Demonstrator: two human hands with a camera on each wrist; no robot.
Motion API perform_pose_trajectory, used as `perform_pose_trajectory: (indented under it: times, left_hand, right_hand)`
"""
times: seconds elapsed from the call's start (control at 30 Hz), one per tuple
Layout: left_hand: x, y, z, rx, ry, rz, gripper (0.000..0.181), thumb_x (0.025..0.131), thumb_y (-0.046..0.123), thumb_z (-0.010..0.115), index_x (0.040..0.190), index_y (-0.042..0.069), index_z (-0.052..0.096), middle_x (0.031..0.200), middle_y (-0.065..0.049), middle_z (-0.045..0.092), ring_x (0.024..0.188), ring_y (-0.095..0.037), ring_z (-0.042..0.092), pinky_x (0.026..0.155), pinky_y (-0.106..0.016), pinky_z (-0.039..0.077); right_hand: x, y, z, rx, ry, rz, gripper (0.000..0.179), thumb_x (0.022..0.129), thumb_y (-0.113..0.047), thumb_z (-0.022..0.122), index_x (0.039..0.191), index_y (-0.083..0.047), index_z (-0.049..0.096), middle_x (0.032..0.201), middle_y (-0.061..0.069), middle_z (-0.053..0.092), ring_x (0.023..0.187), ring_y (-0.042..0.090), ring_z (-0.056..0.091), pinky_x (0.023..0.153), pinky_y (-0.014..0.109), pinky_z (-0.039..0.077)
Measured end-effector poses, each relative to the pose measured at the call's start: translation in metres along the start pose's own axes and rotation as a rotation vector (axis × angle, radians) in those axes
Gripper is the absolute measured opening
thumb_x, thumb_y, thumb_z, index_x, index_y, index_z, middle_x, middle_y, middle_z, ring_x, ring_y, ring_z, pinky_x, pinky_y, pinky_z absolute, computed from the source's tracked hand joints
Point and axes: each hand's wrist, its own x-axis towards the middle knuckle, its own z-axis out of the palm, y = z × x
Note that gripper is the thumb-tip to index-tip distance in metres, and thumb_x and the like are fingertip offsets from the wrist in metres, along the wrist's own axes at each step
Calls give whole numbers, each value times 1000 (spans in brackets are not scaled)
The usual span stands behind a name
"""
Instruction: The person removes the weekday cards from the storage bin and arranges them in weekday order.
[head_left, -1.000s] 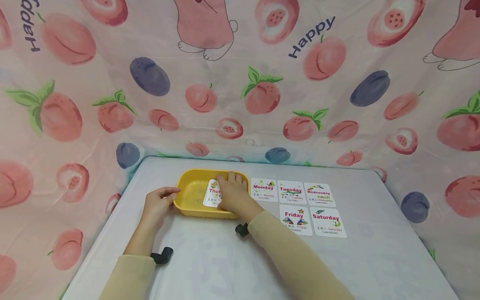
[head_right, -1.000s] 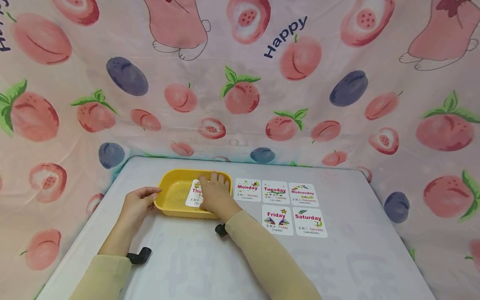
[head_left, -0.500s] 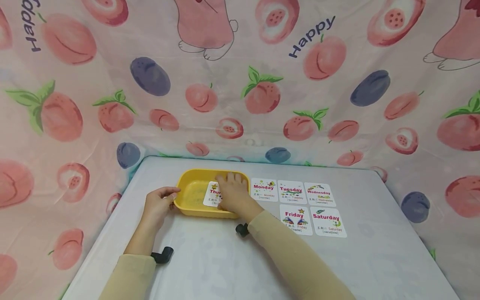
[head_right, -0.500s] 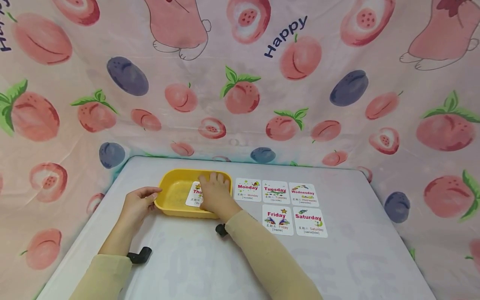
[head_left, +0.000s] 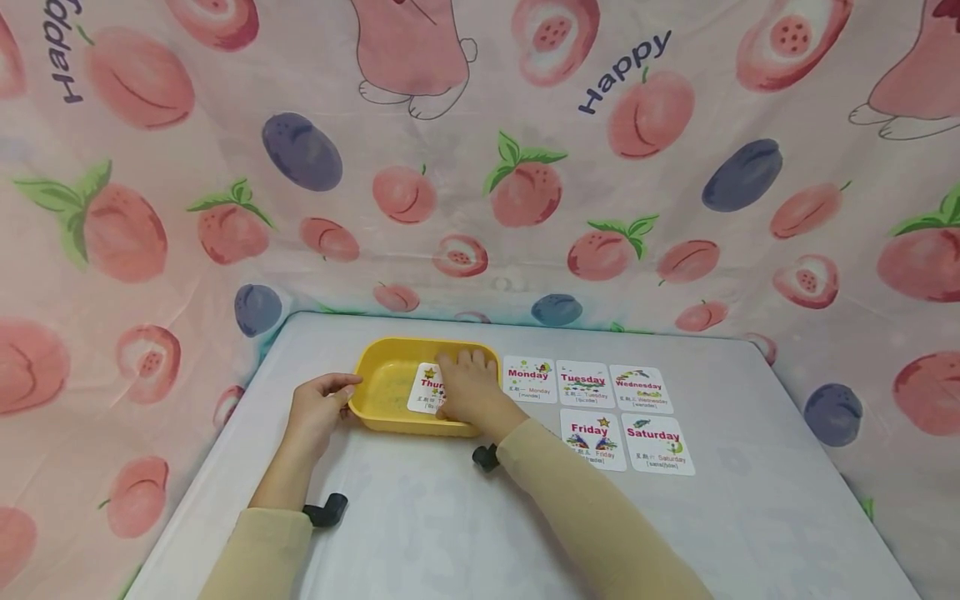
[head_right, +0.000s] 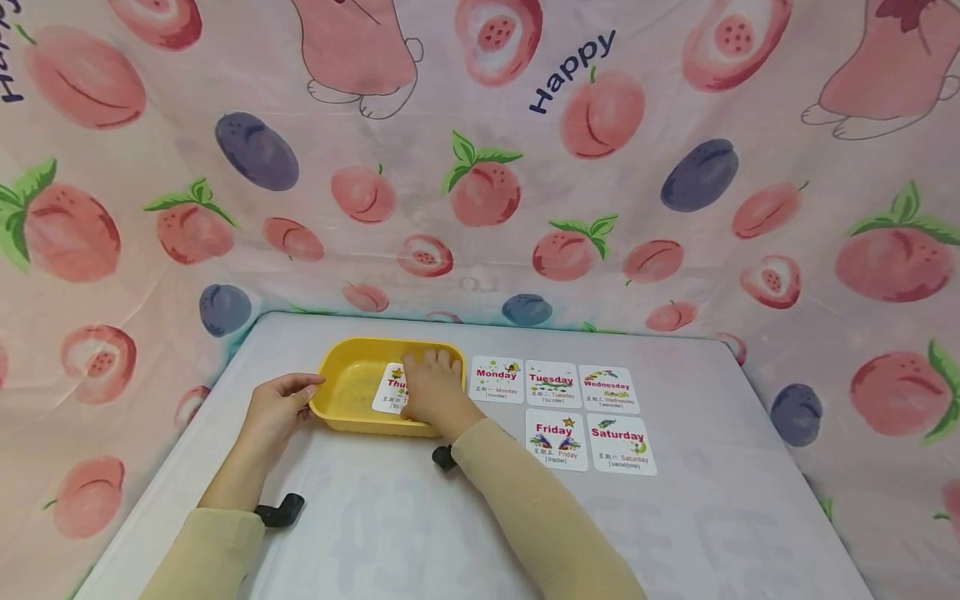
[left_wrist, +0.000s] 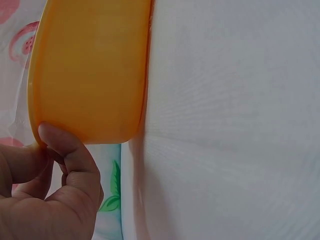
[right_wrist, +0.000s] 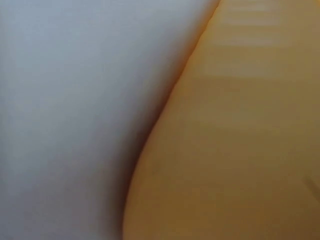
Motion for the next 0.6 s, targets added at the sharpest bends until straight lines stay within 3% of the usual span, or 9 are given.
perform_pose_trajectory:
  times: [0.6]
  left_hand:
    - [0, -1, 0, -8, 0, 5, 27, 109, 6, 59, 131, 1, 72, 129, -12, 59, 92, -19, 58, 72, -23, 57]
  right_hand:
    - [-2, -1, -4, -21, -20, 5, 97, 83, -49, 92, 161, -24, 40, 144, 13, 52, 129, 34, 41, 112, 51, 38]
